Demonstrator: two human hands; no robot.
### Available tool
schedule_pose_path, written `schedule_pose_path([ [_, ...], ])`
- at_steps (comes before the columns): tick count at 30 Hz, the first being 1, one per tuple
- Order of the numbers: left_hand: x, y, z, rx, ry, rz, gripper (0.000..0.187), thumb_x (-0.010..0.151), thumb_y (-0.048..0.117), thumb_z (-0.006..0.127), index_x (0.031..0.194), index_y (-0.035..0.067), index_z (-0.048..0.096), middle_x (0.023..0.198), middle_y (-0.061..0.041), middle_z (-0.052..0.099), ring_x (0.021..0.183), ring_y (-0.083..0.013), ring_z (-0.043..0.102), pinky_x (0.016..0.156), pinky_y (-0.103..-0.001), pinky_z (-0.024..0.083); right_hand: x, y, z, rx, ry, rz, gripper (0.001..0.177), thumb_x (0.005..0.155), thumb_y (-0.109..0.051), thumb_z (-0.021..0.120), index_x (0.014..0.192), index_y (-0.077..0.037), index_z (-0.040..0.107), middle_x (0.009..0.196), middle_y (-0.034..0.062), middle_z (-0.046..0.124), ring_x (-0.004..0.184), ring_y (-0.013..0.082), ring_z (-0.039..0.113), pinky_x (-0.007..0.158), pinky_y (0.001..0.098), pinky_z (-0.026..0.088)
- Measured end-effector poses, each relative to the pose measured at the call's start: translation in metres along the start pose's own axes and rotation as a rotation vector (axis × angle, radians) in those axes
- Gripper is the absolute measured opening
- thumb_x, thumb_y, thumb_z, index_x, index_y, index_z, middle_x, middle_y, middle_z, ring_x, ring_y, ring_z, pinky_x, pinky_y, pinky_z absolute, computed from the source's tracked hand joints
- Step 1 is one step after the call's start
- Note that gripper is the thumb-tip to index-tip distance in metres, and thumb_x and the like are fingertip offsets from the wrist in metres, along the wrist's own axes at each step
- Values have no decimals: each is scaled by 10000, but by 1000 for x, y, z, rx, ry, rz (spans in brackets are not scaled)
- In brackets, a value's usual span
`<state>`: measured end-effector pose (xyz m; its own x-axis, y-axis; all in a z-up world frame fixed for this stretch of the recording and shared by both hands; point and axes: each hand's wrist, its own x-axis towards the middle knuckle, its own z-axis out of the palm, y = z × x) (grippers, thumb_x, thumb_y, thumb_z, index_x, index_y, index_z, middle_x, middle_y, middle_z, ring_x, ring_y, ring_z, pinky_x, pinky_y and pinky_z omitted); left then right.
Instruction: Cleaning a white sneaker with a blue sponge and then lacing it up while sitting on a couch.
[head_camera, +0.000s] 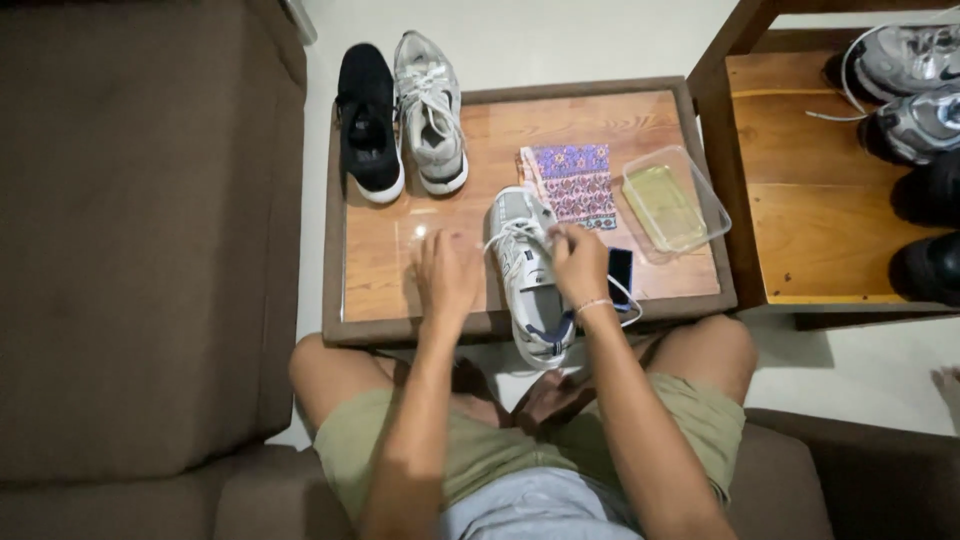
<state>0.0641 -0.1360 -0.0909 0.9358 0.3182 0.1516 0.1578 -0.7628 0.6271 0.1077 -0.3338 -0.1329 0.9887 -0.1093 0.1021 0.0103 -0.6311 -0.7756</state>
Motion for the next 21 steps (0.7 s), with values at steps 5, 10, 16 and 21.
schedule_pose_path([
  [5, 5, 69, -15, -73, -272, -173, 495, 871, 466, 727, 1157, 78, 613, 1154, -177, 650, 1157, -411, 629, 941, -580, 537, 10, -1, -11, 105, -169, -108, 275, 1026, -166, 559, 1205, -86, 752, 1046, 234, 719, 1110, 440, 647, 1009, 514, 485],
  [10, 17, 60, 27, 134, -483, -127, 505, 858, 370, 742, 1211, 42, 592, 1186, -177, 657, 1150, -406, 661, 906, -598, 553, 17, -26, -26, 122, -204, -226, 348, 1017, -112, 583, 1310, -238, 725, 766, 63, 754, 909, 269, 728, 864, 417, 545],
  [16, 22, 53, 22, 201, -708, -55, 590, 758, 289, 802, 1270, 52, 627, 1280, -178, 627, 1219, -424, 639, 962, -620, 549, 12, -27, -4, 0, -338, -89, 80, 997, -193, 627, 1046, -188, 690, 787, 118, 768, 929, 377, 734, 884, 511, 535],
  [21, 10, 44, 18, 44, -521, -48, 389, 932, 125, 494, 1273, 61, 670, 1207, -187, 676, 1199, -401, 651, 996, -570, 531, 10, -7, 17, -12, -206, 39, 118, 954, -199, 695, 980, -270, 786, 740, 6, 761, 798, 227, 759, 824, 390, 586],
])
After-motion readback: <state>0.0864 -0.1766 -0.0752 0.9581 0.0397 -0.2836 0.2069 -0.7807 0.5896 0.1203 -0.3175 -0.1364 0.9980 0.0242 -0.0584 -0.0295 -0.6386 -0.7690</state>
